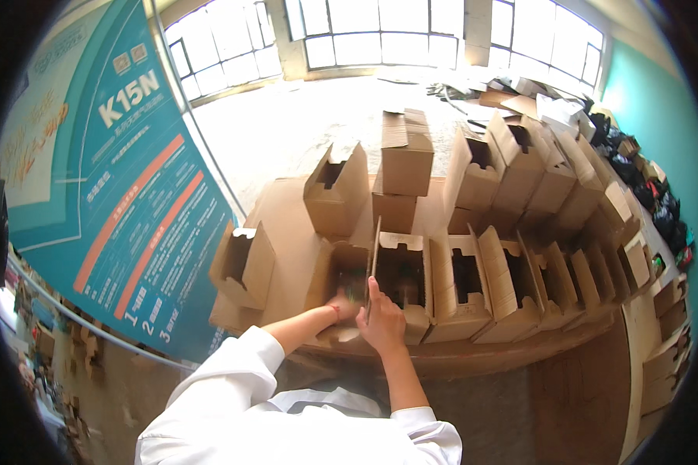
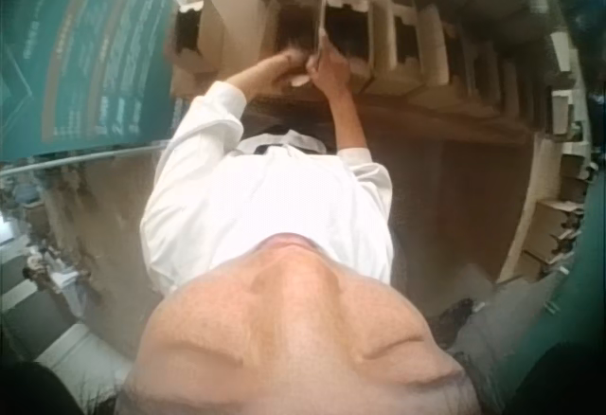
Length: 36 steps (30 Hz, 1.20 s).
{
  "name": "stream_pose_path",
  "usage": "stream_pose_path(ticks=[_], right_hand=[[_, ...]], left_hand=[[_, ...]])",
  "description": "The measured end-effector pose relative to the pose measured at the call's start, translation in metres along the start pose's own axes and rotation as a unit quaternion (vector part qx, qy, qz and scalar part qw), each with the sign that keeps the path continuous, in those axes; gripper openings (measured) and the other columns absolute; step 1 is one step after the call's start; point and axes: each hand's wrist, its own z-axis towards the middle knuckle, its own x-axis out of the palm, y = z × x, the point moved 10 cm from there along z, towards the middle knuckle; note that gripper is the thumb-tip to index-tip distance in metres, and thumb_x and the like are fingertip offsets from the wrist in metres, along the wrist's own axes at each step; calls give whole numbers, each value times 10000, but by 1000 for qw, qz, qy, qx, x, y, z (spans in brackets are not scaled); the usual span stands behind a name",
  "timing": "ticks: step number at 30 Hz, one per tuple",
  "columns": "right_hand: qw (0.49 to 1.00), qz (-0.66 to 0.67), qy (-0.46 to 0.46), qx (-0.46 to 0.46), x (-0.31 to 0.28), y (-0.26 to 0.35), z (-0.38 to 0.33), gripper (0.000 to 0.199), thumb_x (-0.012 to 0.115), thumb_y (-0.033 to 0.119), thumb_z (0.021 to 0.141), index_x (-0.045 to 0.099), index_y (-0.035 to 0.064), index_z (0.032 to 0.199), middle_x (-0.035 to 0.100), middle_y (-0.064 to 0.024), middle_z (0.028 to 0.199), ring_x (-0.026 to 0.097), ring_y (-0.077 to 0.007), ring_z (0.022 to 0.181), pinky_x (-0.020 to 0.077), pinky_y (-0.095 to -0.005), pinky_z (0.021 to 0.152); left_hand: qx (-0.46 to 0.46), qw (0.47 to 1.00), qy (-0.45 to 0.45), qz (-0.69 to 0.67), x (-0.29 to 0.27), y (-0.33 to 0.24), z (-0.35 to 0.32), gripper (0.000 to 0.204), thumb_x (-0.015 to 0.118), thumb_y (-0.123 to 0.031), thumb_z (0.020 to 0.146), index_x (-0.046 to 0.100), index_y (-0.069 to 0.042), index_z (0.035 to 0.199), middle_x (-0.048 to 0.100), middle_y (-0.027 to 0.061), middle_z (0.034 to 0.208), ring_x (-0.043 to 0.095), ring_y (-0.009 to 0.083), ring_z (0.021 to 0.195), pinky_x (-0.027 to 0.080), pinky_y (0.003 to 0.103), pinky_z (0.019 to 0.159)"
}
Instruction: The person places green-capped plastic bottles into individual cardboard boxes on a table, handling each bottle by hand and sliding it into the open top of a box.
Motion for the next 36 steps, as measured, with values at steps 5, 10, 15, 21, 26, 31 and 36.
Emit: stream_pose_path(ticks=[5,10,15,21,26,31,36], right_hand=[[998,20,-42,32,-14,-11,-7,789,645,120,734,320,62,1450,635,-195,1070,635,-367,859,527,-438,732],[998,26,13,53,-1,-11,-10,828,631,113,747,254,118,1484,596,-187,1236,632,-395,969,522,-440,786],[998,4,-27,47,-6,-17,-11,811,643,121,743,282,106,1468,558,-142,1325,632,-357,999,524,-424,813],[998,13,-28,48,-6,-10,-7,813,639,111,730,300,103,1468,612,-183,1197,635,-371,959,518,-429,798],[997,5,-62,42,-12,-6,-6,810,640,104,716,328,104,1464,641,-204,1052,634,-386,872,515,-432,756],[996,15,-28,77,-4,-12,-10,828,613,66,732,282,132,1487,591,-194,1248,626,-399,972,514,-420,803],[996,7,-63,57,-10,-8,-8,818,617,61,730,299,135,1480,632,-193,1141,637,-389,887,514,-419,767]], left_hand=[[-102,938,83,-321,-113,-161,-156,733,584,-357,836,279,-117,1457,547,149,1213,598,287,1008,531,441,766],[33,758,261,-597,-182,-166,-217,536,589,-254,868,387,-158,1355,563,80,994,607,163,805,534,328,627],[-13,902,43,-430,-319,-138,-258,557,549,-171,889,332,-144,1401,563,99,943,604,173,754,517,267,591],[-154,914,-24,-374,-397,-18,-216,362,534,-221,907,527,13,1184,628,125,1029,665,174,798,564,307,661],[-242,936,-10,-257,-383,12,-176,402,628,-291,866,591,39,1092,687,105,924,693,181,755,573,320,669],[-215,976,0,-19,-364,76,-122,669,664,-353,848,412,62,1309,560,228,1252,642,294,999,554,416,747],[-249,966,15,71,-324,121,-89,822,670,-451,822,288,-11,1402,555,188,1298,605,315,1067,508,457,812]])
